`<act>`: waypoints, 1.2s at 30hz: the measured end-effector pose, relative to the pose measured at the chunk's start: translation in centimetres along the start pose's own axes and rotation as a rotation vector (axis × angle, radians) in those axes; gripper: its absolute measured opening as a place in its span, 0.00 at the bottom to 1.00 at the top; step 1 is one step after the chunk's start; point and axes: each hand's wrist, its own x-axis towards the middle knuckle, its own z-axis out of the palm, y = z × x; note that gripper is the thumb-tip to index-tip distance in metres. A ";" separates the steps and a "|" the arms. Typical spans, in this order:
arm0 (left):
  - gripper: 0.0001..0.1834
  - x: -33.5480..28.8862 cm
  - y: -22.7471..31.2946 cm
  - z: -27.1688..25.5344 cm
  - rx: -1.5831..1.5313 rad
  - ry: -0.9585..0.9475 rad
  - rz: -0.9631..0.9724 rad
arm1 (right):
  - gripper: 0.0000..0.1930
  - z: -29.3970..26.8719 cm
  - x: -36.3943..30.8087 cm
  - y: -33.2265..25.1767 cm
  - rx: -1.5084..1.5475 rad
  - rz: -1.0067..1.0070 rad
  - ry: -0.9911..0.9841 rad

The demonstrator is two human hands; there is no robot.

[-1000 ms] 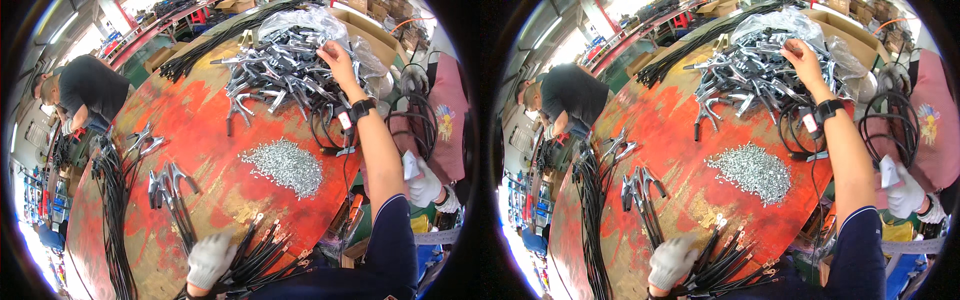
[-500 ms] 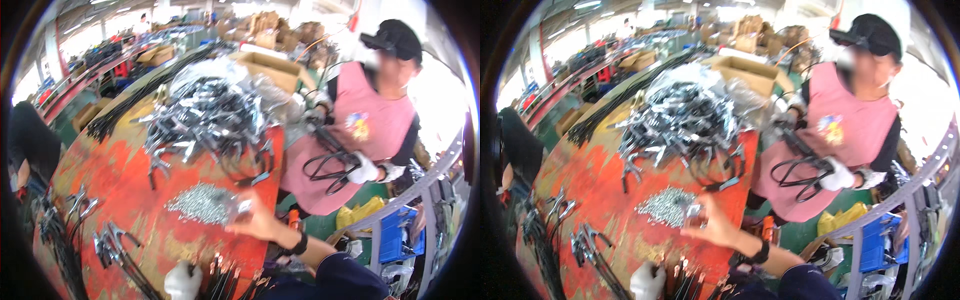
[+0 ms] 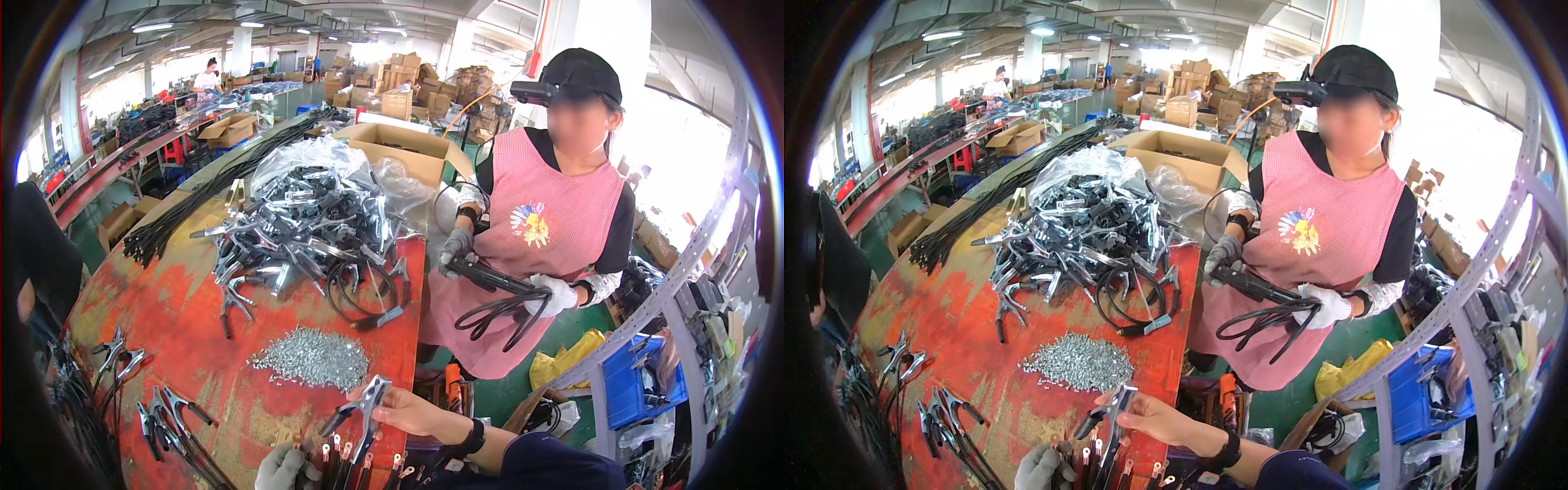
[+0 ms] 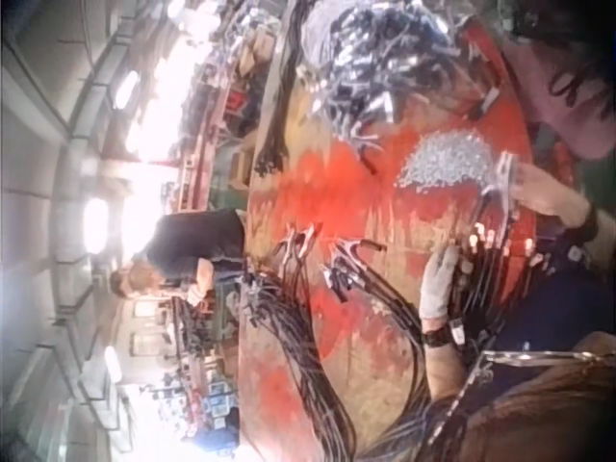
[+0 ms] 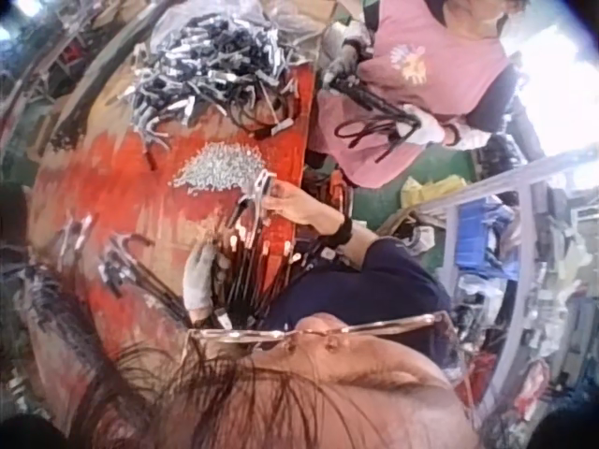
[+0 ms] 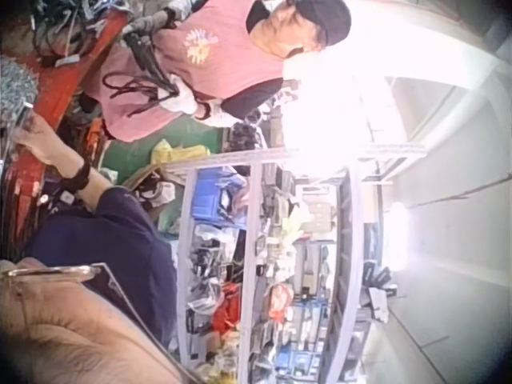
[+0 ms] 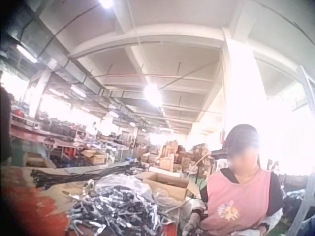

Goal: Assembling alligator clips and lugs onto heavy-duty electrical cables on a factory work table.

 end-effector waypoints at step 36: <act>0.22 0.2 -1.2 2.4 0.471 0.205 0.260 | 0.18 4.3 2.2 3.2 -0.130 -0.302 0.074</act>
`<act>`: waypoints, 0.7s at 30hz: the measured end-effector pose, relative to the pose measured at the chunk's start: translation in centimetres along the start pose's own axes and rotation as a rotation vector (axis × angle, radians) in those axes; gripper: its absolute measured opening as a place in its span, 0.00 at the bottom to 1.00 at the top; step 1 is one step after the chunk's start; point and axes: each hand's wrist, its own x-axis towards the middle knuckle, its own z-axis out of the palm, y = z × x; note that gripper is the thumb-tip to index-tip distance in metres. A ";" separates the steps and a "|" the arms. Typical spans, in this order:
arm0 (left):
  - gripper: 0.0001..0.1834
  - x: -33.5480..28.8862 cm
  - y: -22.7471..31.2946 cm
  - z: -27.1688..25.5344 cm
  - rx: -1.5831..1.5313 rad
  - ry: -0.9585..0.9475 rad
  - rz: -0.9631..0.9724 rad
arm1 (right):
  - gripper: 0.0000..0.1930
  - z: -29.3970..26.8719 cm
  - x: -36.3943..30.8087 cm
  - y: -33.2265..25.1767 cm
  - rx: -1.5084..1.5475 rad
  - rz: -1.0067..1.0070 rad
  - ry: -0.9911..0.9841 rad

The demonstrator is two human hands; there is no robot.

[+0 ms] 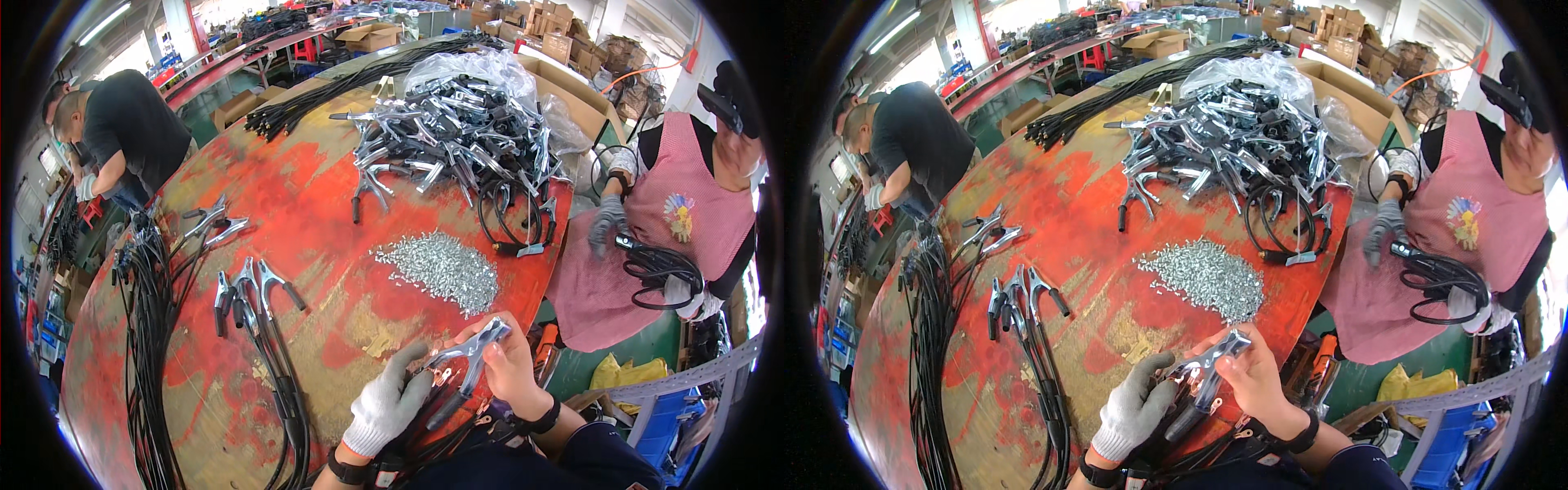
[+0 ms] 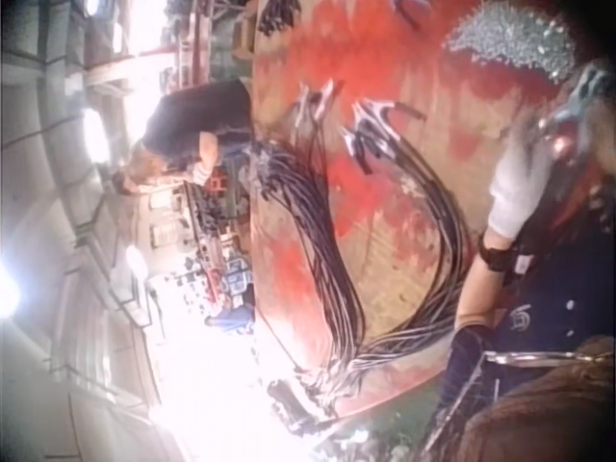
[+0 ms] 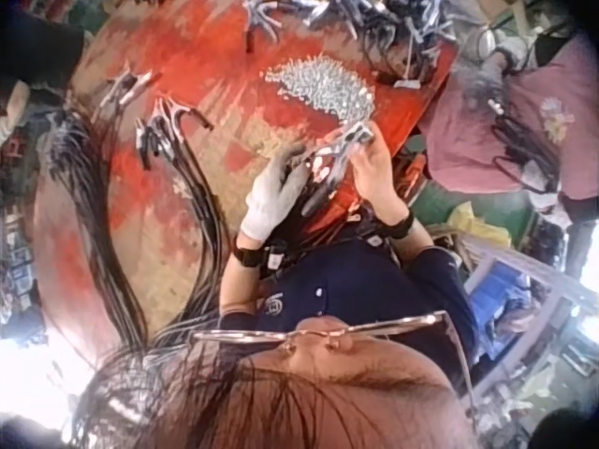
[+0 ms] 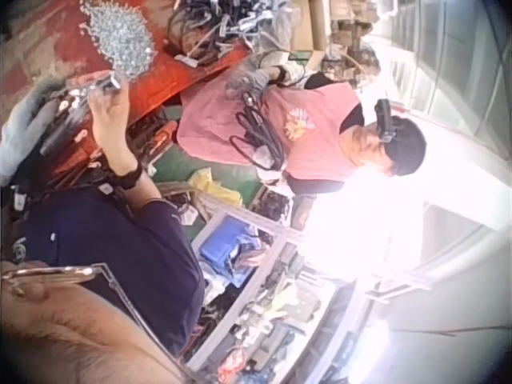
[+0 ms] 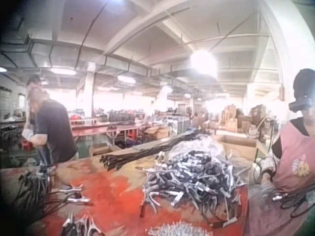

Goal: Assembling alligator clips and lugs onto heavy-duty electrical cables on a factory work table.

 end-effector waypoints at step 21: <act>0.17 0.0 -0.1 -0.1 -0.010 -0.117 -0.080 | 0.18 0.9 -0.4 -0.7 -0.057 -0.035 0.014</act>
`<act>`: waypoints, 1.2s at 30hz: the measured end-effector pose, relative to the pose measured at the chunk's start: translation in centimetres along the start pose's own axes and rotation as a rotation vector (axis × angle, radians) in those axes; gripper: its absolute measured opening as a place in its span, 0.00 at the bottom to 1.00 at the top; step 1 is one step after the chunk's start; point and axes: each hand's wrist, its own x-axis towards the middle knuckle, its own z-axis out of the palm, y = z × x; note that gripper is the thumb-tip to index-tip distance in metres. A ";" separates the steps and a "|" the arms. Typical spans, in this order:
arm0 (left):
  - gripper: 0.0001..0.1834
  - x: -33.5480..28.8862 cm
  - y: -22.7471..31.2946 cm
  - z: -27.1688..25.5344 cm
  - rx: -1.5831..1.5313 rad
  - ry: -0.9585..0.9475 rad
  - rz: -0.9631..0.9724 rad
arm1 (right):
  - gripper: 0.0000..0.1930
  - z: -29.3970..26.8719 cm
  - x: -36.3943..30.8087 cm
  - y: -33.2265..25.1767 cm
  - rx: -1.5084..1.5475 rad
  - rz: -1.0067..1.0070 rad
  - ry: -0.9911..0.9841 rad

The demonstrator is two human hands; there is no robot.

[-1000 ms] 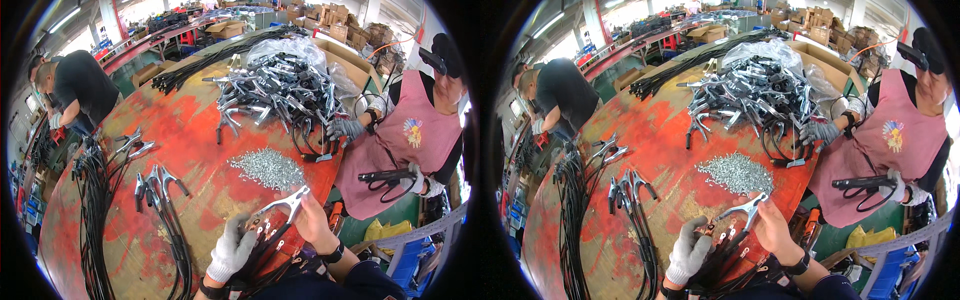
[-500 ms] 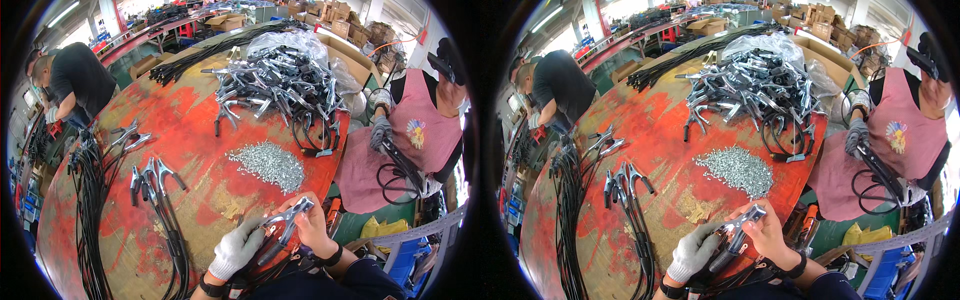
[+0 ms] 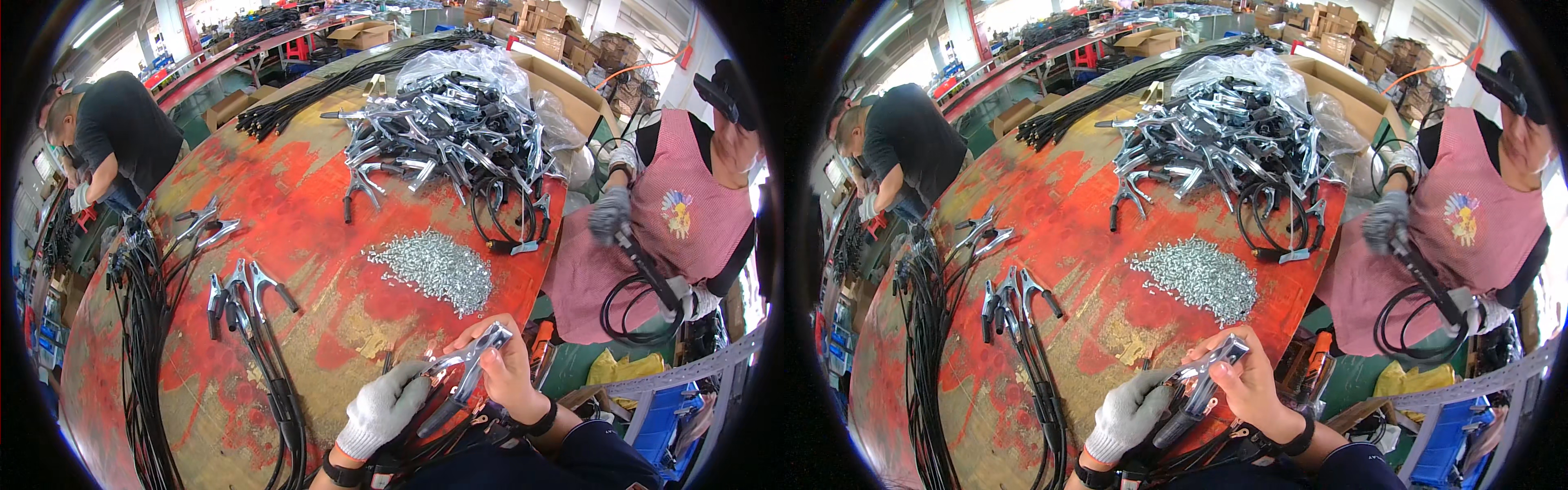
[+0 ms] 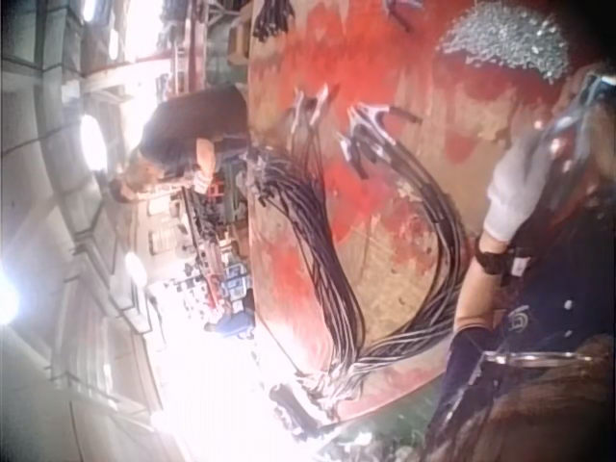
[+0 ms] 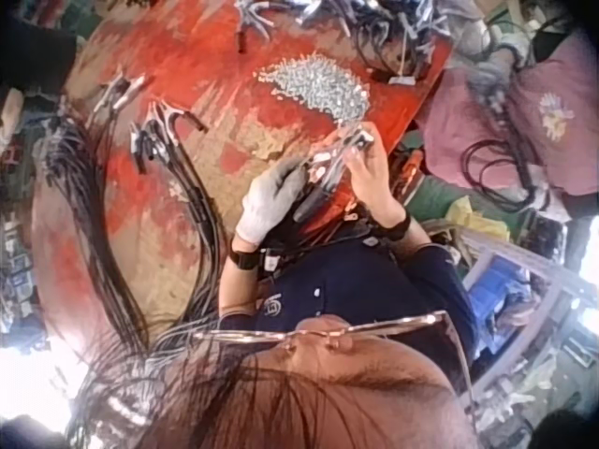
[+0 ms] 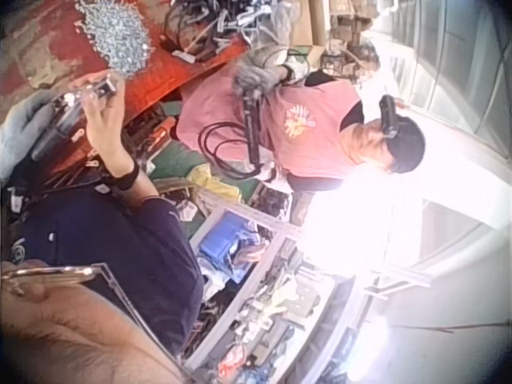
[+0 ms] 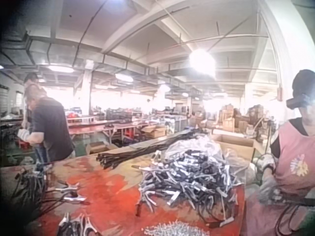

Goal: Assembling alligator clips and lugs onto heavy-duty electrical cables on a factory work table.

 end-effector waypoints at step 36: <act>0.16 0.3 0.5 0.0 -0.051 0.177 0.094 | 0.06 -8.6 9.6 4.8 -1.324 0.095 -0.357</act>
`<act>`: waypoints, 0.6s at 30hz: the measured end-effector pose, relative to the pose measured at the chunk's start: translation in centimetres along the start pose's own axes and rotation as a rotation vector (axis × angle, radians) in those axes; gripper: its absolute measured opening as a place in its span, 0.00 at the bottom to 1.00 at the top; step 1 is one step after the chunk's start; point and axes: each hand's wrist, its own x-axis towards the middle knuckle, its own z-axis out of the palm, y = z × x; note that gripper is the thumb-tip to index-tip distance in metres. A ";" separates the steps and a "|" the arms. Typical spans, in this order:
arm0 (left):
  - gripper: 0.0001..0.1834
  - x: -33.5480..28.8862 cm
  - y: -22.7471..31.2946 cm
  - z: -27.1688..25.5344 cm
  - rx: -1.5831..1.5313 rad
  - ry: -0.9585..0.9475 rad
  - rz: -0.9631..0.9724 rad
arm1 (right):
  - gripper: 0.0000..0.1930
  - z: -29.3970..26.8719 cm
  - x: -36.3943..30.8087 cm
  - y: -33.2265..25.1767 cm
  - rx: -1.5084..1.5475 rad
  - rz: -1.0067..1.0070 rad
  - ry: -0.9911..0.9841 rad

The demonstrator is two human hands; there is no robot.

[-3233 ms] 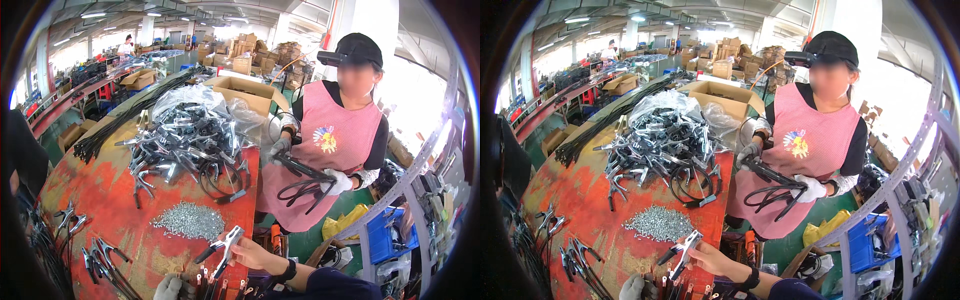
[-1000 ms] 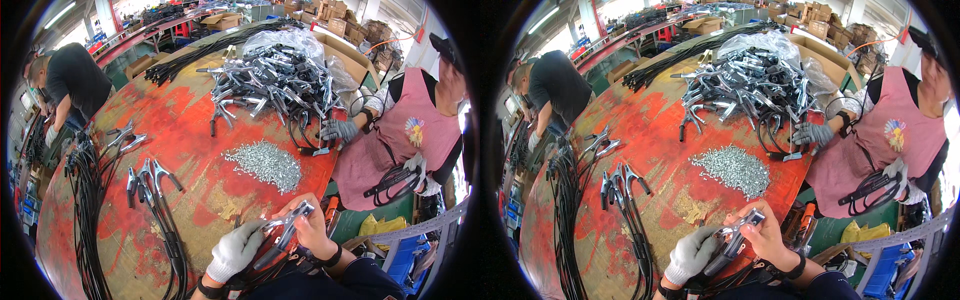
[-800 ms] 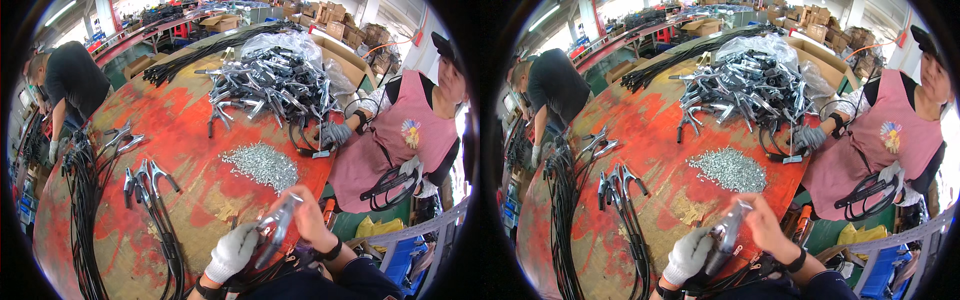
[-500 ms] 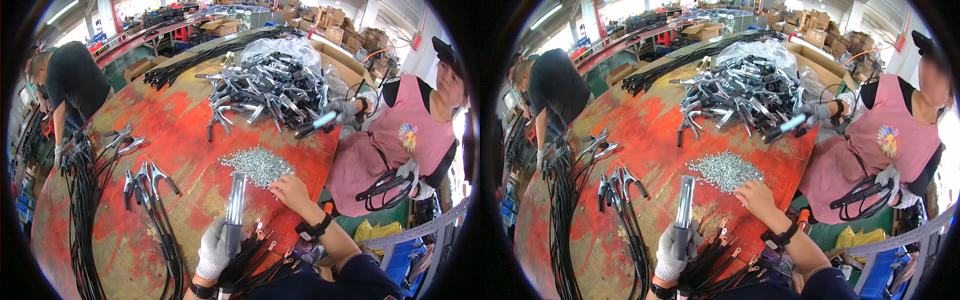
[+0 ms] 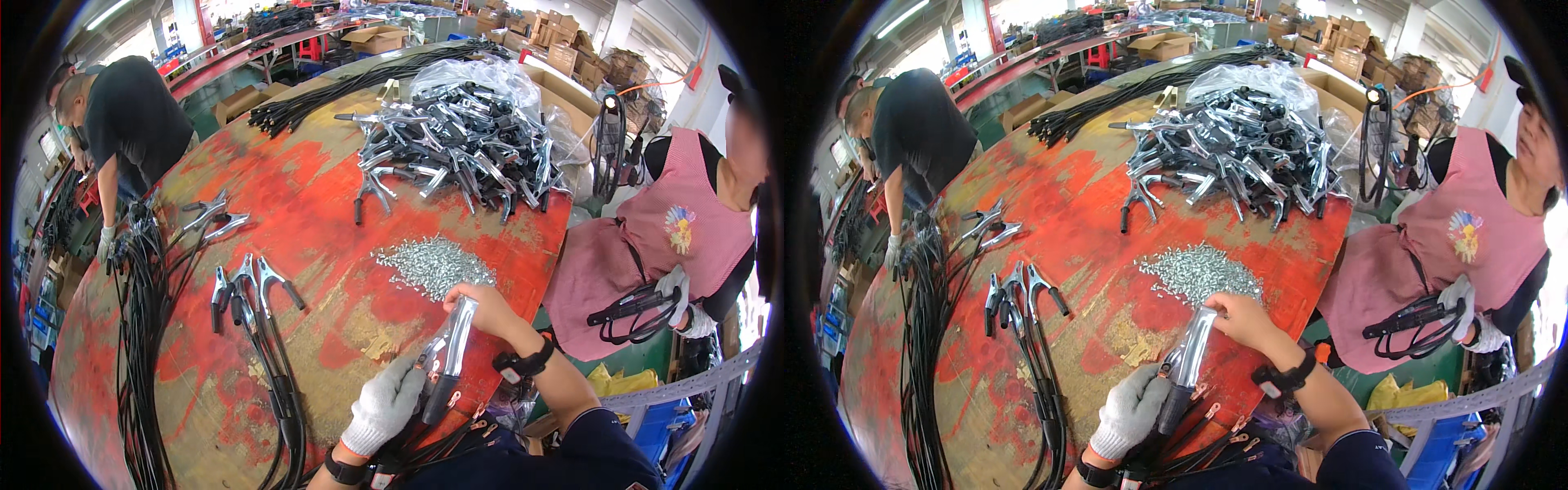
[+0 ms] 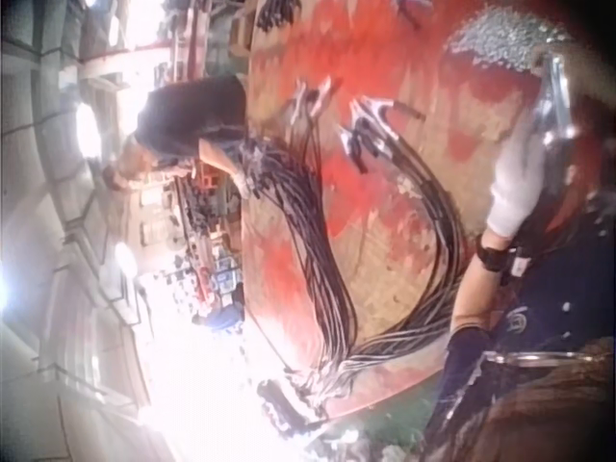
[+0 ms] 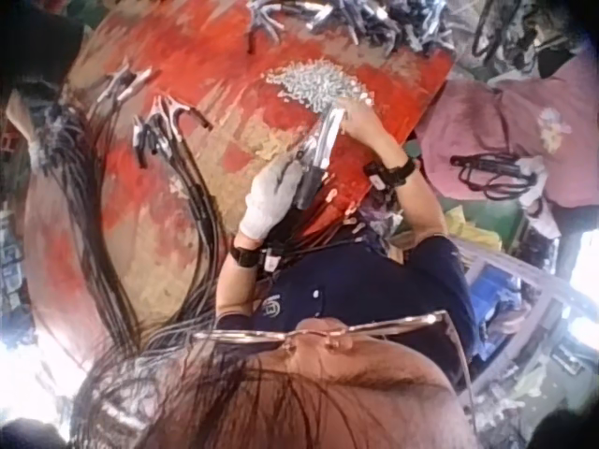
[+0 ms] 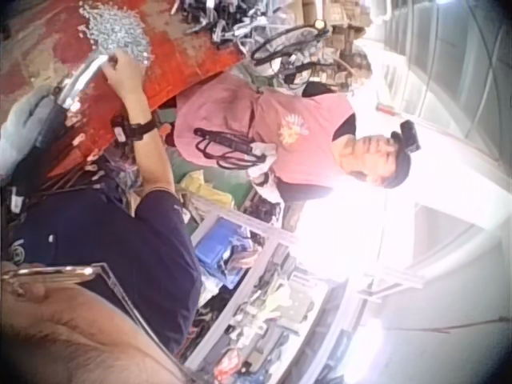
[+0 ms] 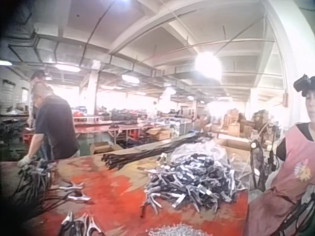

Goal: Assembling alligator clips and lugs onto heavy-duty electrical cables on a factory work table.

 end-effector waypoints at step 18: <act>0.14 -0.5 1.7 -0.7 -0.073 -0.093 -0.065 | 0.06 3.5 -5.3 -7.3 1.531 0.342 -0.208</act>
